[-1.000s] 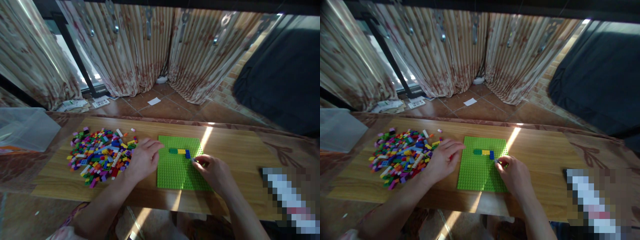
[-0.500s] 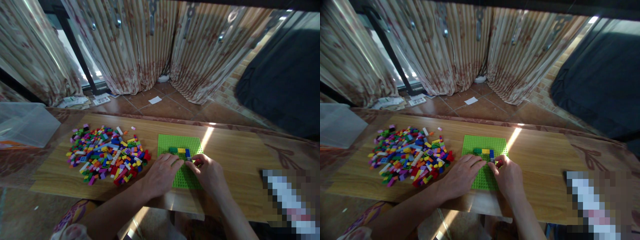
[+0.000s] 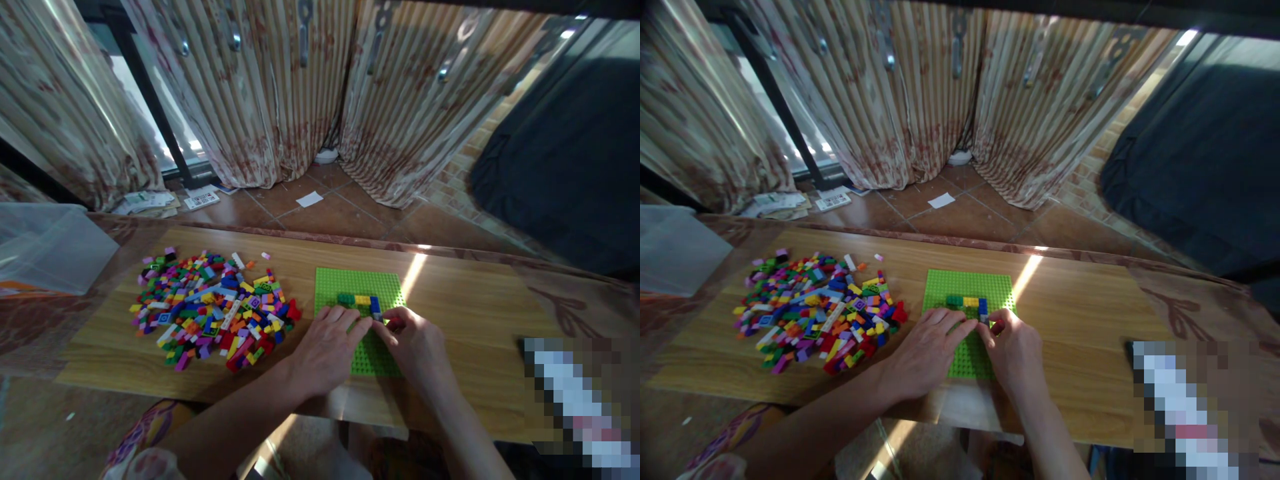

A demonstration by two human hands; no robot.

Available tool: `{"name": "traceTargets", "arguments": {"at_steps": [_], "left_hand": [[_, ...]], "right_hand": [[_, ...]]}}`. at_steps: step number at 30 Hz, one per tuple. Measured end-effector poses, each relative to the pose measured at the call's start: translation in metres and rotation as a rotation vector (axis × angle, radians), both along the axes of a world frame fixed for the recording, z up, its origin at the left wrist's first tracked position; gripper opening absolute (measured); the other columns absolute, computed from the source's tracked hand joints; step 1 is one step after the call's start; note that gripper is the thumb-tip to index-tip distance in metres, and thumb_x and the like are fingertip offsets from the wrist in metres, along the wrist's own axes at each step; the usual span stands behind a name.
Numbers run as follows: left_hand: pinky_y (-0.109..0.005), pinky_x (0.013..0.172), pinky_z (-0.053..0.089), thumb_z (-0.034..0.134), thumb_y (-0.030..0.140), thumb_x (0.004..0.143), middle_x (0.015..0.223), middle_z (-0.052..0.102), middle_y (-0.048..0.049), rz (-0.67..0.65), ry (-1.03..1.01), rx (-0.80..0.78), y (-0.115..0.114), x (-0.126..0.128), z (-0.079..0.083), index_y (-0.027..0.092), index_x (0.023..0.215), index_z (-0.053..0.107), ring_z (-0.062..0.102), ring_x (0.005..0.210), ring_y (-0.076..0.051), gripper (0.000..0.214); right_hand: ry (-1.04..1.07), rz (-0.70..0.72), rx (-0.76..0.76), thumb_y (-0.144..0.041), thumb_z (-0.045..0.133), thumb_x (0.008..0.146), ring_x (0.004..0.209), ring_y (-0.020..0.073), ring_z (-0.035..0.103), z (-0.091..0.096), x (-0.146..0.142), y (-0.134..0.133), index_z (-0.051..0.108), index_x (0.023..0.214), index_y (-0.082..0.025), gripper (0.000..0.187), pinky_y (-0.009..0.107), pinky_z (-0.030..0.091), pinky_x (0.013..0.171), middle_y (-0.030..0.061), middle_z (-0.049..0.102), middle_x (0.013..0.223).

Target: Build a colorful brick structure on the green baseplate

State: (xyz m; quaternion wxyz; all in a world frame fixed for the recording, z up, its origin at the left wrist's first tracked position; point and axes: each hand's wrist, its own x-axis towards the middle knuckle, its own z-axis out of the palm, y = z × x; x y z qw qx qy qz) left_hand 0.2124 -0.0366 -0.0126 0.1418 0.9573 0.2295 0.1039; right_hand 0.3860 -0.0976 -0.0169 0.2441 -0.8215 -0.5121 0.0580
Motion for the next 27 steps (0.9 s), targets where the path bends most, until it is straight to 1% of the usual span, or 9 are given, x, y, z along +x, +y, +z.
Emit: {"name": "traceTargets", "arguments": {"at_steps": [6,9,13,15,19,22,27], "left_hand": [[-0.042,0.091,0.041,0.044,0.018,0.089,0.119,0.055,-0.0072,0.026,0.003,-0.016,0.002,0.009,-0.001,0.023,0.139,0.043,0.047,0.106,-0.025,0.05],[-0.041,0.089,0.041,0.047,0.016,0.086,0.116,0.055,-0.0072,0.026,0.011,-0.026,0.004,0.012,-0.001,0.023,0.138,0.044,0.047,0.103,-0.024,0.053],[-0.04,0.087,0.042,0.047,0.016,0.086,0.114,0.055,-0.0072,0.027,0.019,-0.027,0.004,0.013,-0.001,0.024,0.137,0.046,0.047,0.101,-0.024,0.052],[-0.041,0.088,0.041,0.047,0.016,0.086,0.116,0.054,-0.0073,0.029,0.02,-0.025,0.004,0.012,-0.001,0.024,0.138,0.045,0.046,0.101,-0.024,0.053],[-0.041,0.091,0.041,0.047,0.016,0.087,0.118,0.054,-0.0074,0.031,0.011,-0.027,0.003,0.011,-0.002,0.025,0.138,0.044,0.046,0.104,-0.024,0.053],[-0.041,0.091,0.041,0.047,0.016,0.087,0.117,0.054,-0.0075,0.031,0.011,-0.023,0.002,0.012,-0.002,0.025,0.138,0.045,0.046,0.104,-0.024,0.052],[-0.041,0.088,0.041,0.048,0.016,0.085,0.116,0.054,-0.0076,0.047,0.035,-0.004,0.001,0.014,-0.001,0.025,0.137,0.045,0.047,0.104,-0.025,0.053]], "right_hand": [[0.028,-0.018,0.023,-0.057,0.052,0.078,0.051,0.0175,0.061,-0.004,0.0,0.001,0.065,0.072,-0.021,0.038,0.028,0.038,0.051,0.0036,0.067,0.06],[0.06,-0.018,0.053,-0.052,0.055,0.077,0.051,0.0168,0.059,-0.005,-0.003,0.001,0.064,0.071,-0.021,0.033,0.027,0.037,0.051,0.0029,0.066,0.059],[0.144,-0.024,0.047,-0.047,0.057,0.076,0.052,0.0159,0.059,-0.003,-0.006,0.001,0.065,0.071,-0.021,0.027,0.027,0.037,0.052,0.0013,0.066,0.06],[0.143,-0.031,0.031,-0.045,0.057,0.076,0.054,0.0164,0.06,-0.001,-0.007,0.0,0.066,0.072,-0.021,0.026,0.027,0.037,0.052,0.0016,0.067,0.061],[0.123,-0.052,0.0,-0.044,0.059,0.075,0.055,0.0175,0.061,0.0,-0.006,0.0,0.067,0.073,-0.021,0.024,0.027,0.037,0.053,0.0022,0.067,0.061],[0.149,-0.044,0.008,-0.044,0.059,0.076,0.054,0.0169,0.06,0.0,-0.006,-0.001,0.067,0.073,-0.021,0.024,0.027,0.037,0.053,0.0015,0.066,0.06],[0.152,-0.02,0.03,-0.046,0.054,0.081,0.053,0.0164,0.058,-0.001,-0.006,-0.002,0.065,0.072,-0.021,0.029,0.027,0.036,0.053,0.002,0.065,0.059]]}}
